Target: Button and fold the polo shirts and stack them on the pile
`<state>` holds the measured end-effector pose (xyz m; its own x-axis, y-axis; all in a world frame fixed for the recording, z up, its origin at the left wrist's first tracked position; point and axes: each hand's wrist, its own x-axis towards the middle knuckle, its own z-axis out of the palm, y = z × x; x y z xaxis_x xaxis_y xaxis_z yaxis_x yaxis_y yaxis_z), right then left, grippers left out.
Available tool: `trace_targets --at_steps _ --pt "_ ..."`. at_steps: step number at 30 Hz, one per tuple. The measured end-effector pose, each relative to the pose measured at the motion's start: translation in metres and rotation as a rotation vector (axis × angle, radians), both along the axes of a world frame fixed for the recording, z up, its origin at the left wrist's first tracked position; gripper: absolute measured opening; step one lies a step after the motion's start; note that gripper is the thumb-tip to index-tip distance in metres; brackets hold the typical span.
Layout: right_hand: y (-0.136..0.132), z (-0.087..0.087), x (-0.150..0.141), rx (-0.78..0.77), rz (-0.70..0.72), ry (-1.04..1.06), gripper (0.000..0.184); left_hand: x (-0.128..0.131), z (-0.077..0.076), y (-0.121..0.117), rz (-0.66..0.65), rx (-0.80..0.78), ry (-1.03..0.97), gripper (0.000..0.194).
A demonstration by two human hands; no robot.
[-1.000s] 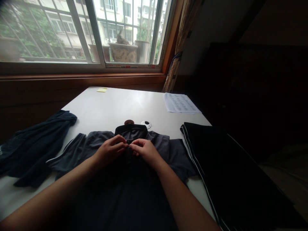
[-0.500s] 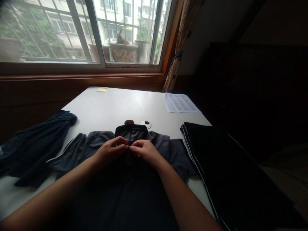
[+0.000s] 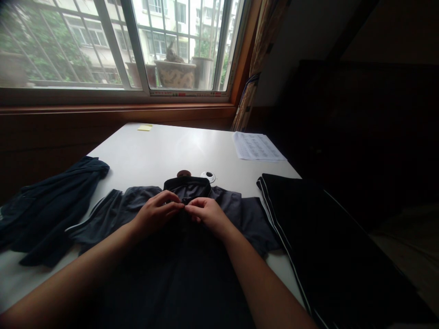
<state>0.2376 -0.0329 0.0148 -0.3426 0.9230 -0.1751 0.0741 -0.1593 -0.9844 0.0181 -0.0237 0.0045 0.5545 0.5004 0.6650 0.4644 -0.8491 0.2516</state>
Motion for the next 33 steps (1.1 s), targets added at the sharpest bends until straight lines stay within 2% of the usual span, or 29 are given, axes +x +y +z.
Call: trace_targets --at_steps 7,15,18,21,26,33 --pt "0.001 -0.004 0.002 -0.014 -0.006 0.029 0.03 -0.002 0.005 0.0 -0.016 0.042 0.022 0.014" --pt "0.001 -0.002 0.001 -0.008 -0.013 0.007 0.03 -0.001 0.003 0.001 -0.023 -0.01 -0.021 0.013" --pt "0.0 -0.001 0.0 0.017 -0.009 -0.032 0.031 0.0 0.003 0.001 -0.017 -0.154 -0.13 0.011" --pt "-0.002 -0.003 -0.003 0.076 -0.002 -0.099 0.028 0.002 0.003 0.002 0.042 -0.334 -0.166 0.016" --pt "-0.007 -0.008 -0.01 0.185 -0.018 -0.187 0.02 0.005 0.005 0.007 0.062 -0.476 -0.13 0.016" --pt "-0.009 -0.005 -0.012 0.21 -0.043 -0.215 0.018 0.005 0.013 0.01 0.137 -0.731 -0.219 0.023"
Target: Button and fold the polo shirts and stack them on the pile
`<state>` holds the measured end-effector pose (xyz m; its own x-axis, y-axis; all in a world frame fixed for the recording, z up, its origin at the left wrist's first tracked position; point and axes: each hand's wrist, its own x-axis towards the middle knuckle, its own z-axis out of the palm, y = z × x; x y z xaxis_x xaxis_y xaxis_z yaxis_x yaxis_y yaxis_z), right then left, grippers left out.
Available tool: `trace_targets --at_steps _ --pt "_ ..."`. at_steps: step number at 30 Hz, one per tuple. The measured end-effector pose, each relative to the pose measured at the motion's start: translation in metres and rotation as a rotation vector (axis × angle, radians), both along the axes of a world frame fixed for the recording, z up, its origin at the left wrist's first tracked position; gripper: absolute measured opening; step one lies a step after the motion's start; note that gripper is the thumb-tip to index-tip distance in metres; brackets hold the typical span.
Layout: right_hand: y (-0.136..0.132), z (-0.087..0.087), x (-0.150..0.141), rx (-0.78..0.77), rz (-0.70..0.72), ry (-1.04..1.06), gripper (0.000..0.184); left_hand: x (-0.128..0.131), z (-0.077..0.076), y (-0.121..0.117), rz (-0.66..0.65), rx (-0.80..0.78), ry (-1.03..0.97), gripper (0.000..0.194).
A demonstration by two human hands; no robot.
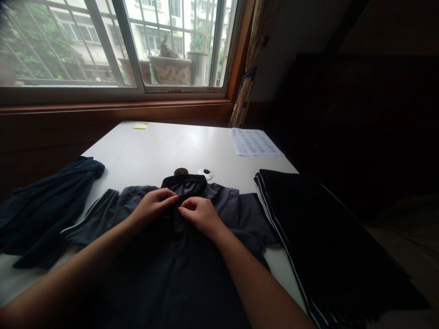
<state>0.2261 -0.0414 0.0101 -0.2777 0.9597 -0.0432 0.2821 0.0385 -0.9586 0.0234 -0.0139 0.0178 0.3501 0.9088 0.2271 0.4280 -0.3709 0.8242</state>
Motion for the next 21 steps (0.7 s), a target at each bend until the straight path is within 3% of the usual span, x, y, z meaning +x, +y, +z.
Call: trace_targets --at_steps 13,18,21 --pt "0.002 -0.006 0.003 0.063 -0.038 0.035 0.021 -0.002 0.001 0.001 0.002 -0.186 -0.067 0.031" --pt "0.005 -0.01 0.006 0.306 -0.195 0.077 0.015 -0.002 0.002 0.0 0.003 -0.183 -0.093 0.031" --pt "0.005 -0.01 0.006 0.428 -0.217 0.06 0.026 -0.002 0.002 0.0 -0.007 -0.171 -0.102 0.031"
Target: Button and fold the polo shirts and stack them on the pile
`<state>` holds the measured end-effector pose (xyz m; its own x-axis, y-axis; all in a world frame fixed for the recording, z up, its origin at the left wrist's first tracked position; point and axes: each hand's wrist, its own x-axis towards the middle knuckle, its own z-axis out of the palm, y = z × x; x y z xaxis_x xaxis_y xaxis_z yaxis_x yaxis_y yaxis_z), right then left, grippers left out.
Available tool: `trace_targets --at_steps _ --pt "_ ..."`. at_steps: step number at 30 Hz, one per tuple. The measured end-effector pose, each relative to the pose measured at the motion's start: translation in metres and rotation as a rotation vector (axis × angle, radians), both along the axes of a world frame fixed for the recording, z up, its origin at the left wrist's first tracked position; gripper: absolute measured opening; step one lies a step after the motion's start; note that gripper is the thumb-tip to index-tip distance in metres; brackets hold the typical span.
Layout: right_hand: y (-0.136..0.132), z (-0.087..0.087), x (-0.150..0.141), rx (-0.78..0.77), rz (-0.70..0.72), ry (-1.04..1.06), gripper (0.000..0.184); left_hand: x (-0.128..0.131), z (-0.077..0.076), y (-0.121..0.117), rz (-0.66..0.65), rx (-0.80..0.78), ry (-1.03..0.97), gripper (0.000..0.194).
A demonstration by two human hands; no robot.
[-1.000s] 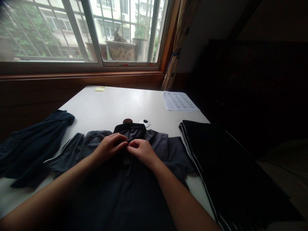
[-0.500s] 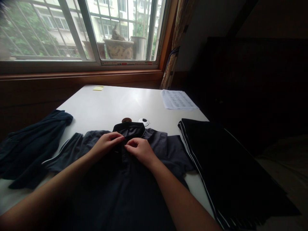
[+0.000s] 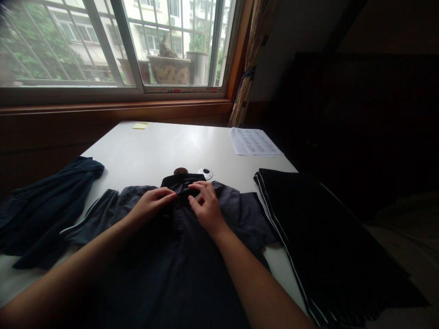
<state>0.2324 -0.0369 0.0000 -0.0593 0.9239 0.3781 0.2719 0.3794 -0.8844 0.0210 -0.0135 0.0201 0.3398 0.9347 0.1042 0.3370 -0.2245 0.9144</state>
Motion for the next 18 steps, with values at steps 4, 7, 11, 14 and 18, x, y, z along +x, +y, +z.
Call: trace_targets --at_steps 4,7,11,14,18 --pt "-0.001 0.0 -0.001 0.001 0.113 -0.061 0.044 -0.001 -0.003 0.002 -0.035 0.01 -0.006 0.031" --pt "0.0 0.0 0.0 0.009 0.145 -0.137 0.046 -0.002 -0.004 0.003 -0.05 0.023 0.008 0.03" --pt "0.002 0.003 0.003 0.083 0.09 -0.206 0.029 -0.005 -0.001 0.001 -0.057 0.079 0.024 0.027" --pt "0.003 0.005 0.005 0.074 0.083 -0.169 0.017 -0.009 0.001 0.0 -0.159 0.193 0.076 0.018" --pt "0.003 0.005 0.007 0.034 0.098 -0.094 0.012 -0.012 0.0 -0.001 -0.274 0.31 0.148 0.021"
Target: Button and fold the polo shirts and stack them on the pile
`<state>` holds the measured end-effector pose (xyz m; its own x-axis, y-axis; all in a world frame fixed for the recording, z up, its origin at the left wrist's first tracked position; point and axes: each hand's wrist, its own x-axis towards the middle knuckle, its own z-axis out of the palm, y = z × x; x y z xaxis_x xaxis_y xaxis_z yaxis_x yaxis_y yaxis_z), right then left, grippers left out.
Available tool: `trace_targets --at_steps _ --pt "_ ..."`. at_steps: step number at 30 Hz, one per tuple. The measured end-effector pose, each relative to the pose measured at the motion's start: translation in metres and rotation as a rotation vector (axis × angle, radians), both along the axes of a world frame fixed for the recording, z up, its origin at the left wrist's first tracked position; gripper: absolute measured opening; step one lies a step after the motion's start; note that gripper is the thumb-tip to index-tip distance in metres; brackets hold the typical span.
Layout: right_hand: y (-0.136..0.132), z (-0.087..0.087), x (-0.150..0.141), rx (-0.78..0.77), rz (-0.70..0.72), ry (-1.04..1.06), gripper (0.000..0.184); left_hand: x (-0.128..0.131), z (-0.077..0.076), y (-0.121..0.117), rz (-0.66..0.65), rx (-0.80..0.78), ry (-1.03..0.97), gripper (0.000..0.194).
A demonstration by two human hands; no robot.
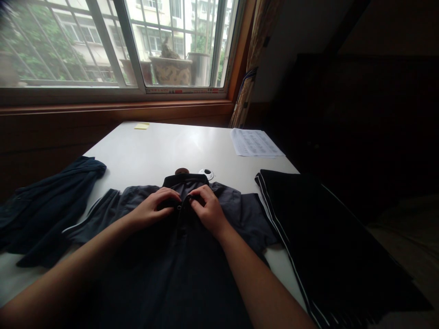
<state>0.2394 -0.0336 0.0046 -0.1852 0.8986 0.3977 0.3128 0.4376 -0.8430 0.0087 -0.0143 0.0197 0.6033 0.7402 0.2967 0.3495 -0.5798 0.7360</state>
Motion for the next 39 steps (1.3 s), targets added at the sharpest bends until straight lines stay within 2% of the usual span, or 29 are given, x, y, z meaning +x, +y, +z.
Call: trace_targets --at_steps 3,7,11,14,19,27,39 --pt "-0.001 -0.001 0.001 -0.096 0.04 0.088 0.012 0.001 -0.005 0.001 0.03 0.009 -0.004 0.02" --pt "-0.002 0.0 0.002 -0.184 0.103 0.205 0.011 0.002 -0.01 0.003 0.13 -0.096 -0.101 0.024" --pt "-0.003 0.002 0.003 -0.223 0.126 0.216 0.01 0.002 -0.011 0.003 0.165 -0.178 -0.175 0.033" --pt "-0.004 0.0 0.002 -0.238 0.103 0.195 0.01 0.004 -0.011 0.003 0.152 -0.153 -0.206 0.028" --pt "-0.005 -0.003 -0.001 -0.118 0.032 0.047 0.012 0.007 -0.012 0.002 0.179 -0.039 -0.162 0.022" --pt "-0.005 0.003 -0.005 0.155 0.049 -0.079 0.014 0.008 -0.015 0.0 0.17 0.154 -0.091 0.016" --pt "-0.006 0.0 -0.004 0.239 0.057 -0.17 0.018 0.011 -0.02 -0.001 0.15 0.294 0.011 0.013"
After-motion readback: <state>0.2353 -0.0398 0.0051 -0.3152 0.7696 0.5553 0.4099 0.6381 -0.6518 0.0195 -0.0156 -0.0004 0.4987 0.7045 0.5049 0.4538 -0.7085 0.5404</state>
